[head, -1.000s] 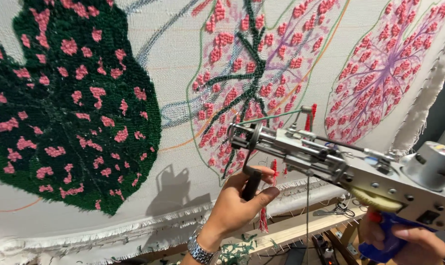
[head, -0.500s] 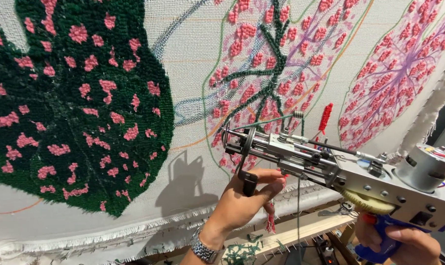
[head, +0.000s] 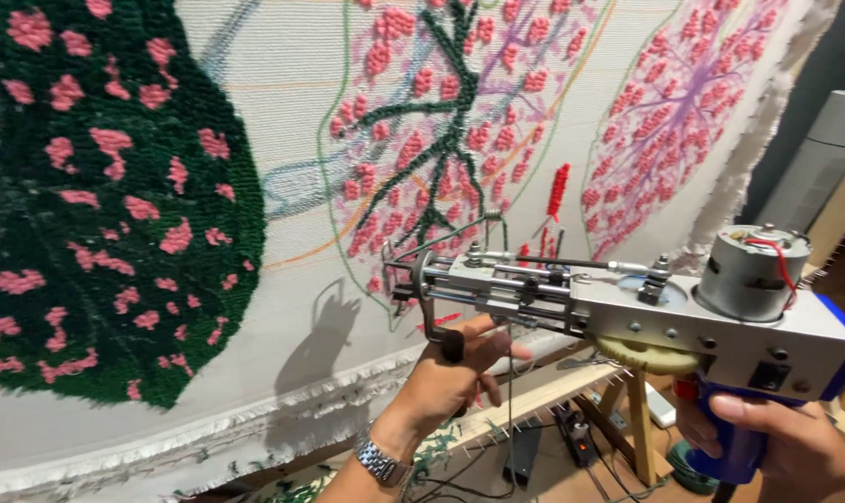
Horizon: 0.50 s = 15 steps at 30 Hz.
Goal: Using a tufting gun to create a floral pattern on a rug canvas.
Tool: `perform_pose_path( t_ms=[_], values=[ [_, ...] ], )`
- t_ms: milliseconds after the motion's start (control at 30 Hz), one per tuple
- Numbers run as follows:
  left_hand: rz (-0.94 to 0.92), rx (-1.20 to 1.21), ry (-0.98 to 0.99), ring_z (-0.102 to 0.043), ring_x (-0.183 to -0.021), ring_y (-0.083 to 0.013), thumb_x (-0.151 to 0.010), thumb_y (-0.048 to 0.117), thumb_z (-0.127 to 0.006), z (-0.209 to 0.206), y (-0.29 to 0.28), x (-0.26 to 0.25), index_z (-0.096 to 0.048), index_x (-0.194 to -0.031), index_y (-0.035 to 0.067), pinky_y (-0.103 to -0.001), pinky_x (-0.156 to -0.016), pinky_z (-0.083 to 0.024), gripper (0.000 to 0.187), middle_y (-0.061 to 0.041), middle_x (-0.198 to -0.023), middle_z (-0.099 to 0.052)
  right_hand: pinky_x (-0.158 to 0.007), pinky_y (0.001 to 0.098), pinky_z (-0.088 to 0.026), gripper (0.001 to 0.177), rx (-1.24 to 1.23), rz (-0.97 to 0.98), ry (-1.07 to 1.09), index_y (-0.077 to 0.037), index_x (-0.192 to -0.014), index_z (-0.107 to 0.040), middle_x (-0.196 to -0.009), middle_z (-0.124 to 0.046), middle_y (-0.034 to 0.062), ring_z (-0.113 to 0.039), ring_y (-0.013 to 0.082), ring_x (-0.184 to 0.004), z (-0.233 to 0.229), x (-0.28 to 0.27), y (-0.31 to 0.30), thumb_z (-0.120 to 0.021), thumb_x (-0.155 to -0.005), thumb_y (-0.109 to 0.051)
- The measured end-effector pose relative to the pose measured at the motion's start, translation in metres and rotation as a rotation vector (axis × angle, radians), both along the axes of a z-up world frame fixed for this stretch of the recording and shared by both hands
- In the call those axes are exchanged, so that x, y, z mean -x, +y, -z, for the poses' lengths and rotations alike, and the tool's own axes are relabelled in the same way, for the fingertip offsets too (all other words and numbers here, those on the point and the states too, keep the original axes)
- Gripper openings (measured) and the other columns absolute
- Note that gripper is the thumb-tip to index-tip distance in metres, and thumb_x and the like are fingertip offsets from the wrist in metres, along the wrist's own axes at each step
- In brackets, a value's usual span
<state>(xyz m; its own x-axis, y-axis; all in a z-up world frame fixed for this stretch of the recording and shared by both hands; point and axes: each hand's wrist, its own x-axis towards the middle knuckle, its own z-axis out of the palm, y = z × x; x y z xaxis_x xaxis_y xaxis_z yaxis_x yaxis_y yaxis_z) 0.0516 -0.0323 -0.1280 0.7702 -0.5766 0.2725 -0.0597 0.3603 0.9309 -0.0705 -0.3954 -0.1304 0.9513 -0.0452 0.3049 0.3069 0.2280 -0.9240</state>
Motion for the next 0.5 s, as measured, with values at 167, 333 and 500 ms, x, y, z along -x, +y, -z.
perform_pose_path(
  t_ms=[167, 333, 500],
  values=[
    [0.029, 0.014, -0.052, -0.061, -0.055, -0.0112, -0.108, 0.033, -0.063, 0.002, -0.010, 0.001, -0.059, -0.122, -0.008, -0.024, -0.048, -0.048, 0.044, -0.014, -0.104, -0.079, -0.053, 0.0433, -0.044, 0.048, -0.041, -0.018, -0.053, 0.019, -0.121, -0.057, -0.074, -0.061, 0.0244, -0.056, 0.0297, -0.062, -0.002, 0.005, 0.002, -0.071, -0.086, -0.011],
    [-0.096, 0.114, 0.084, -0.077, -0.073, -0.0094, -0.094, 0.027, -0.065, -0.025, -0.011, 0.021, -0.062, -0.125, 0.005, -0.028, -0.043, -0.045, 0.038, -0.006, -0.100, -0.075, -0.053, 0.0426, -0.047, 0.050, -0.103, -0.194, -0.202, 0.020, -0.120, -0.059, -0.077, -0.063, 0.0242, -0.058, 0.0275, -0.059, -0.012, 0.000, 0.000, -0.072, -0.086, -0.015],
    [-0.124, -0.010, 0.011, -0.054, -0.043, -0.0072, -0.098, 0.033, -0.062, -0.037, -0.002, 0.026, -0.070, -0.125, 0.005, -0.023, -0.038, -0.038, 0.040, -0.011, -0.081, -0.078, -0.050, 0.0429, -0.052, 0.049, -0.166, -0.124, -0.147, 0.013, -0.122, -0.060, -0.088, -0.068, 0.0253, -0.063, 0.0293, -0.064, -0.022, 0.006, 0.010, -0.073, -0.086, -0.017]
  ],
)
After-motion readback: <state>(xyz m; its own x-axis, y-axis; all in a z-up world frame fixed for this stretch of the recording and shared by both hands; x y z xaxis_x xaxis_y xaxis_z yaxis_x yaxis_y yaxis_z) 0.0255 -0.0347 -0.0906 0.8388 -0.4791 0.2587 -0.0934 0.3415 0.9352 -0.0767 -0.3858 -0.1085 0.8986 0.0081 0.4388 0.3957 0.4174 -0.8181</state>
